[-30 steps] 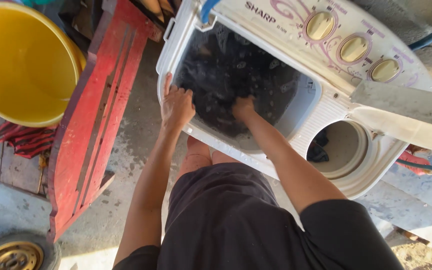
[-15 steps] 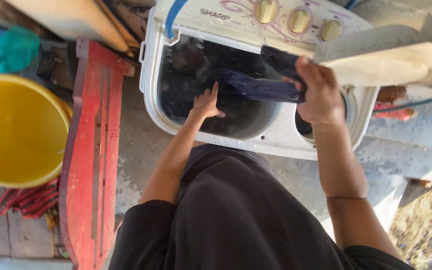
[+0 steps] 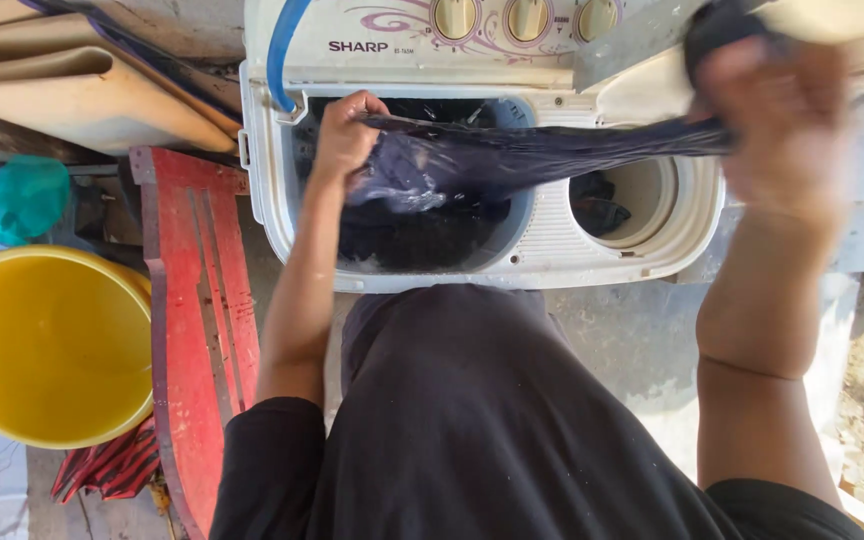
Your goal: Moving clothes from the wash tub to the spin dryer tub in a twin-tub washing machine.
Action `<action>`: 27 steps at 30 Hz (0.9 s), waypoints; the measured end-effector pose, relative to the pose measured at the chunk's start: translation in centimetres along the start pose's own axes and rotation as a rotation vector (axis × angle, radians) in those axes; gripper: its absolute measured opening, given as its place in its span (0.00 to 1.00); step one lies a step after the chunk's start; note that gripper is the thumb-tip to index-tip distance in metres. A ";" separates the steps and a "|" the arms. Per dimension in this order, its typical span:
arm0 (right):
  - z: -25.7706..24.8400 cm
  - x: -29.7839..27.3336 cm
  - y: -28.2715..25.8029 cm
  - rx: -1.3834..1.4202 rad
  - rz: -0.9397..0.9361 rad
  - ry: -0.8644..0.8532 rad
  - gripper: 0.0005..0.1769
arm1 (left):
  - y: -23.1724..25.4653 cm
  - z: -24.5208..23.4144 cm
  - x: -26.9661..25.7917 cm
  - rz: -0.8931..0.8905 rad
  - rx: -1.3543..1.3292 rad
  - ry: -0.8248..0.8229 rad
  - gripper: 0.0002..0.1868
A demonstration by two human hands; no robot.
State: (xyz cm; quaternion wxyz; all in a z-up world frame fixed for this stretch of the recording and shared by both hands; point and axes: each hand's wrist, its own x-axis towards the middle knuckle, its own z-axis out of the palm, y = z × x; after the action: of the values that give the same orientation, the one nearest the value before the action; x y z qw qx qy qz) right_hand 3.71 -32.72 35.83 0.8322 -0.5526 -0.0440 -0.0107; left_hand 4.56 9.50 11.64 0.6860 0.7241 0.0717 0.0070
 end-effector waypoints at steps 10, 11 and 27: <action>8.4 0.6 19.7 -1.142 0.084 -0.628 0.53 | 17.3 4.6 -1.4 0.059 -0.044 -0.539 0.09; 9.0 0.3 20.6 -1.077 0.027 -0.617 0.49 | 18.3 5.3 -1.4 0.142 -0.059 -0.647 0.08; 15.5 -0.3 -4.4 -0.662 -0.566 -0.329 0.16 | -8.4 10.1 -1.3 0.413 0.080 -0.279 0.47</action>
State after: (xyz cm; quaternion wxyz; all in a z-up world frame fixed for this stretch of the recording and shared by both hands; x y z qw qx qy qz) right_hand 2.13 -20.12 45.80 0.5574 -0.7491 -0.3187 -0.1633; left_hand 3.54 -0.31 2.79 0.6440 0.7439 -0.1732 0.0441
